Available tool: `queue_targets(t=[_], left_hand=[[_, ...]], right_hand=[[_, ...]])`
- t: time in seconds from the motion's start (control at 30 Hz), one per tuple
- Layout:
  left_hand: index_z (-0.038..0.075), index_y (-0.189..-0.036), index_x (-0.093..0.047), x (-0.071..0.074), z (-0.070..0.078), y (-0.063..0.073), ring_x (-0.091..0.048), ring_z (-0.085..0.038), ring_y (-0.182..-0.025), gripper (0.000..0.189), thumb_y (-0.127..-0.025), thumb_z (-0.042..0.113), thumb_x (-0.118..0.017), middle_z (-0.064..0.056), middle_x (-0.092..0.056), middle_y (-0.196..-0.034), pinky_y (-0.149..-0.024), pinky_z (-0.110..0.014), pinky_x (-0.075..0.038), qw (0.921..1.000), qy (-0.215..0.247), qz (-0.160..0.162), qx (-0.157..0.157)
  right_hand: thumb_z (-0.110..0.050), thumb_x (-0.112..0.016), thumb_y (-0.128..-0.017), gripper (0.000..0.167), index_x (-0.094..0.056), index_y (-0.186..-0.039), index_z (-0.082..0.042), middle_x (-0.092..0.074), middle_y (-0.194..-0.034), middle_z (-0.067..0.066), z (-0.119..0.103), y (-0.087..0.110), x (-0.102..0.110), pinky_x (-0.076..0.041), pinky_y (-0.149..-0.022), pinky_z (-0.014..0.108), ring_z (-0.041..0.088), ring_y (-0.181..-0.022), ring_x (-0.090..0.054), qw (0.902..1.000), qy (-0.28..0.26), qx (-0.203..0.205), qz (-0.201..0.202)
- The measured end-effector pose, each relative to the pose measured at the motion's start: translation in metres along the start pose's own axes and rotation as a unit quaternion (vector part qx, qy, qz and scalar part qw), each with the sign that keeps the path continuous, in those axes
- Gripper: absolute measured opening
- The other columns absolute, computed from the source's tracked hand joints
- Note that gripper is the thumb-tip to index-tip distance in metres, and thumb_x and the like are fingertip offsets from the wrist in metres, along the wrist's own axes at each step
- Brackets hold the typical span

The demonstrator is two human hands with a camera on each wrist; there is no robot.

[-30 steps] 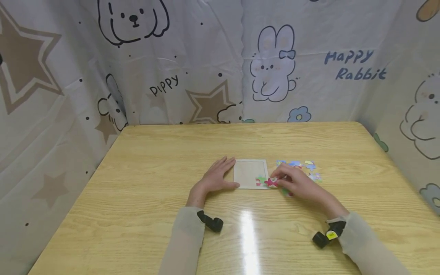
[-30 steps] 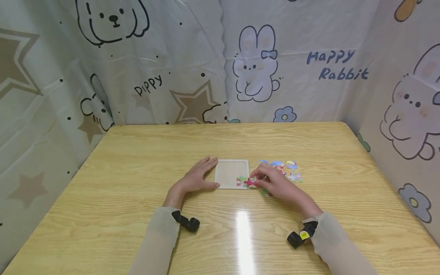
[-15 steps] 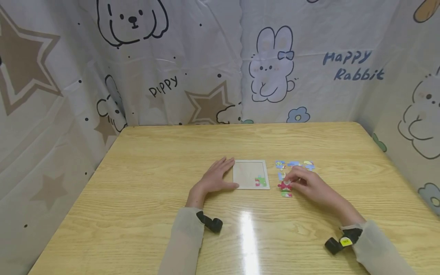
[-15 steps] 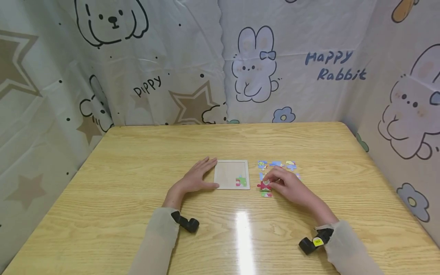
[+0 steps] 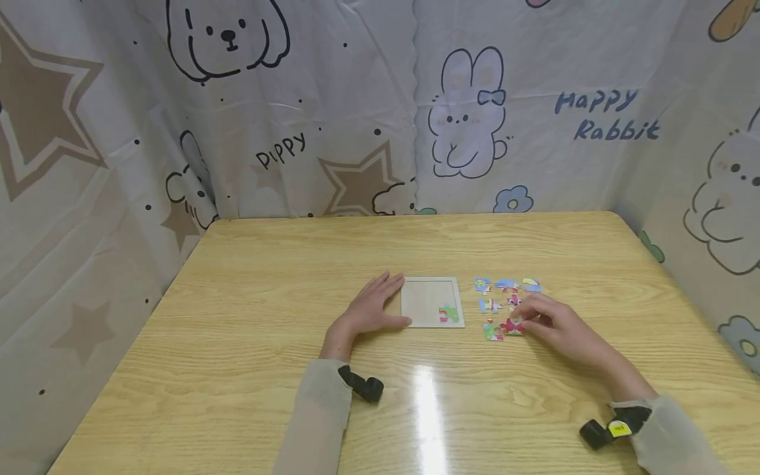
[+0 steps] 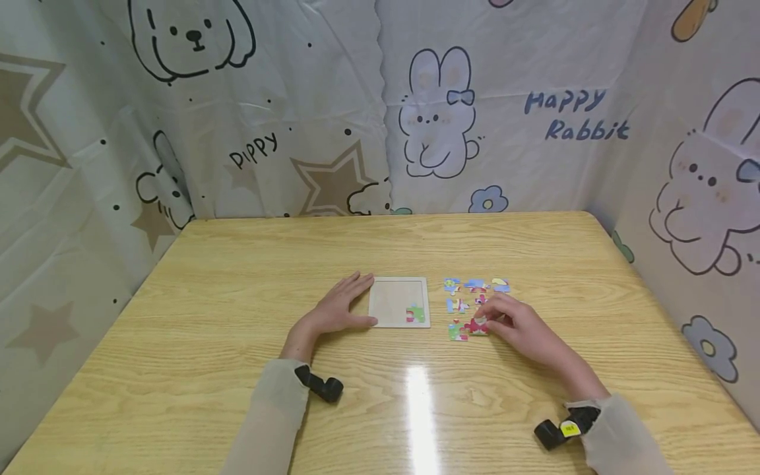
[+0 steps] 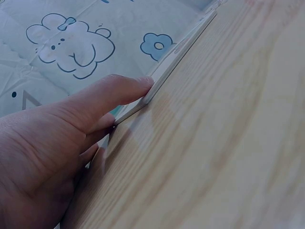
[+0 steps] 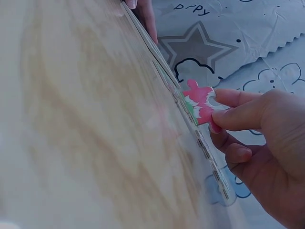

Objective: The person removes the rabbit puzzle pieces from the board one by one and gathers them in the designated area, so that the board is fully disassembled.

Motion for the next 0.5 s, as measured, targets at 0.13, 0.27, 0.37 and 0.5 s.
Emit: queue_targets(t=[0.13, 0.27, 0.37, 0.5], left_hand=[[0.015, -0.156, -0.025, 0.0003, 0.0003, 0.0001, -0.007, -0.024, -0.156, 0.09, -0.085, 0.045, -0.07, 0.0, -0.02, -0.165, -0.129, -0.044, -0.005, 1.0, -0.002, 0.0, -0.001], [0.015, -0.156, -0.025, 0.0006, 0.0003, -0.0001, -0.007, -0.024, -0.156, 0.089, -0.085, 0.045, -0.07, 0.0, -0.02, -0.165, -0.129, -0.044, -0.005, 1.0, -0.003, 0.0, 0.0], [0.015, -0.156, -0.025, 0.0007, 0.0, -0.0002, -0.007, -0.024, -0.156, 0.089, -0.085, 0.045, -0.07, 0.001, -0.019, -0.165, -0.129, -0.044, -0.005, 1.0, -0.002, 0.0, 0.001], [0.016, -0.156, -0.025, 0.0006, -0.0002, 0.0001, -0.007, -0.023, -0.156, 0.089, -0.085, 0.046, -0.07, 0.001, -0.019, -0.165, -0.13, -0.044, -0.005, 1.0, -0.003, -0.001, 0.001]], right_hand=[[0.006, -0.065, -0.087, 0.024, -0.067, -0.101, -0.014, -0.061, -0.092, -0.005, 0.004, 0.0052, 0.0039, -0.047, -0.063, 0.015, -0.002, -0.079, -0.054, 1.0, 0.002, 0.004, 0.005], [0.005, -0.065, -0.088, 0.024, -0.067, -0.101, -0.014, -0.061, -0.092, -0.004, 0.0049, 0.0076, 0.0063, -0.046, -0.062, 0.015, -0.001, -0.078, -0.053, 1.0, 0.0, 0.0, 0.004], [0.005, -0.065, -0.088, 0.024, -0.067, -0.101, -0.014, -0.062, -0.092, -0.003, 0.004, 0.0077, 0.0065, -0.046, -0.062, 0.015, 0.0, -0.078, -0.054, 1.0, 0.0, -0.002, 0.001], [0.007, -0.066, -0.087, 0.026, -0.067, -0.102, -0.014, -0.062, -0.091, -0.001, 0.0027, 0.0068, 0.0071, -0.047, -0.062, 0.015, 0.001, -0.078, -0.054, 1.0, 0.004, 0.003, 0.004]])
Point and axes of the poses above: each hand's wrist, its own y-axis away from the middle knuckle, its own x-axis out of the back of the hand, z = x × y, the point moved 6 cm from there along -y, towards the middle knuckle
